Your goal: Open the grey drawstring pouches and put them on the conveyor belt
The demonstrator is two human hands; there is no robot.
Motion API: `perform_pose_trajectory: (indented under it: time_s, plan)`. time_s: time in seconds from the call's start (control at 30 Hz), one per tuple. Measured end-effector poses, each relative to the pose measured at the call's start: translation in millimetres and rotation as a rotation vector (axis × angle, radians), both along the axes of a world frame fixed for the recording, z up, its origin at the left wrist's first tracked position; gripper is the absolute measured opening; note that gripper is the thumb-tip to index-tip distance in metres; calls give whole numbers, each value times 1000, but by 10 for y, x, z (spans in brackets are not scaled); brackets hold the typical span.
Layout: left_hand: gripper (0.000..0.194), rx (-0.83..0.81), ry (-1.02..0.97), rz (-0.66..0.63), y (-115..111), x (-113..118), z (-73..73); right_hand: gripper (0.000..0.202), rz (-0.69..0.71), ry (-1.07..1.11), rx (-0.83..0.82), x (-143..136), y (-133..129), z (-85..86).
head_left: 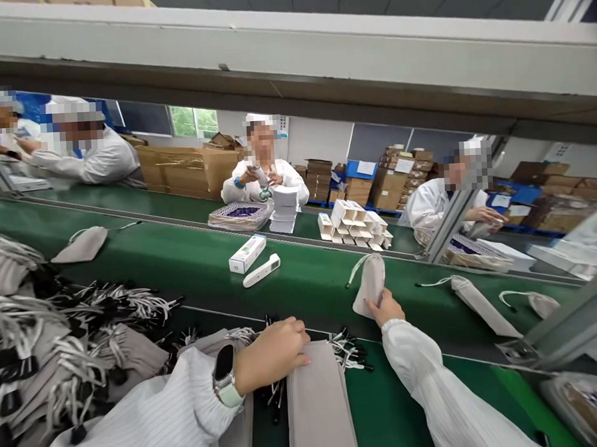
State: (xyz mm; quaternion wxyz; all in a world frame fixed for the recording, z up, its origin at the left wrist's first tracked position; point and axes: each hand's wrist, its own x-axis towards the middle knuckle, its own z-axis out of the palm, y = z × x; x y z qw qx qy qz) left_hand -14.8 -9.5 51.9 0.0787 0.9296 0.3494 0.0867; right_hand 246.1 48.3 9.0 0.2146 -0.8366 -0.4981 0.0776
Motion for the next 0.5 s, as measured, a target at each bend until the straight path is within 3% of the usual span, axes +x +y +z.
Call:
perform_pose_trajectory:
  time_s: [0.07, 0.1, 0.2, 0.27, 0.3, 0.37, 0.5]
  plan:
    - [10, 44, 30, 7, -45, 12, 16, 61, 62, -84, 130, -38, -25, 11]
    - [9, 65, 47, 14, -70, 18, 25, 59, 166, -132, 223, -85, -56, 44]
    - [6, 106, 97, 36, -128, 34, 40, 34, 739, -127, 378, -320, -197, 157]
    - [5, 118, 120, 52, -139, 41, 39, 21, 1080, -21, 296, -497, -296, 179]
    - [5, 124, 124, 53, -136, 44, 38, 21, 1173, 31, 243, -571, -335, 168]
    - [5, 139, 120, 46, -123, 49, 34, 25, 1237, 116, 180, -672, -381, 119]
    - [5, 168, 110, 17, -96, 46, 25, 22, 1225, 224, 170, -708, -380, 32]
